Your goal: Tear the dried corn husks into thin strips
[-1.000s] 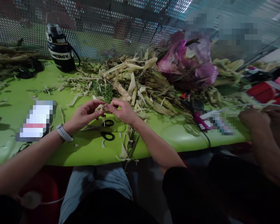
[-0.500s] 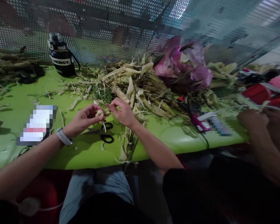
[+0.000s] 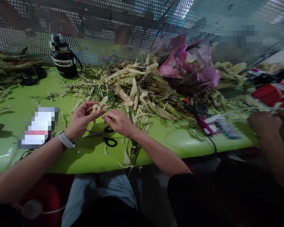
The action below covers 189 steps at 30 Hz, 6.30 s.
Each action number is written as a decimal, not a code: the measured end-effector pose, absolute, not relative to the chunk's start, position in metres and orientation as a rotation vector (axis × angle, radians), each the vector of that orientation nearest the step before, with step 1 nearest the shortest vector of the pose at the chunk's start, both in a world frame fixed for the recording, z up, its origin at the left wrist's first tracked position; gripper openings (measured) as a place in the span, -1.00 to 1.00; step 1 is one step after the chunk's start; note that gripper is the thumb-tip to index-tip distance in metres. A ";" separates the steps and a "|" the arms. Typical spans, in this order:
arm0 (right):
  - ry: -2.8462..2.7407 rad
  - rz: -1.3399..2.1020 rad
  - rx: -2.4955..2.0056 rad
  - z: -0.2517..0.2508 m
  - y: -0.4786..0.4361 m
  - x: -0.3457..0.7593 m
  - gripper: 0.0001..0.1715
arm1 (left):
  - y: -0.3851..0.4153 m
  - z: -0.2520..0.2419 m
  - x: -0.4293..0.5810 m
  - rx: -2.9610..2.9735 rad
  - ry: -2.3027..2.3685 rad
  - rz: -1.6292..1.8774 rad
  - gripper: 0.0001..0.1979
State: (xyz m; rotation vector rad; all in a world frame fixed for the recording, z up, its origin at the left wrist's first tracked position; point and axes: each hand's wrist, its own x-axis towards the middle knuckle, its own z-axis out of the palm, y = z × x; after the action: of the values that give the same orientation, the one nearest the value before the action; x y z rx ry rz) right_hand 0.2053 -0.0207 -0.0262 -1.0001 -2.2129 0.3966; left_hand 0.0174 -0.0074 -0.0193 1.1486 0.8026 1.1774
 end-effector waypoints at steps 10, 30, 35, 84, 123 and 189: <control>-2.079 -0.059 -1.179 -0.028 -0.035 0.198 -0.67 | -0.005 -0.024 0.020 1.056 0.794 1.272 -0.58; -1.920 1.360 -0.993 -0.038 -0.041 0.182 -0.77 | -0.012 -0.021 0.021 1.203 0.741 1.232 -0.64; -2.011 1.285 -1.003 -0.037 -0.045 0.180 -0.70 | -0.008 -0.020 0.019 1.219 0.739 1.223 -0.64; -1.216 1.208 -0.939 -0.036 -0.018 0.197 -0.64 | -0.008 -0.019 0.012 1.592 0.679 0.805 -0.61; -1.701 1.147 -1.175 -0.024 -0.010 0.219 -0.40 | -0.006 -0.023 0.013 1.186 0.800 0.791 -0.73; -1.671 0.651 -1.037 -0.013 -0.014 0.225 -0.50 | -0.013 -0.022 0.015 1.343 0.566 1.029 -0.80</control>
State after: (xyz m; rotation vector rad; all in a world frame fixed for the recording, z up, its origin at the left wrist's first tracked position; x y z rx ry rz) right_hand 0.2246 -0.0144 -0.0128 -1.0373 -1.6713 0.6512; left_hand 0.0146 -0.0130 -0.0220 1.3429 0.5655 1.0291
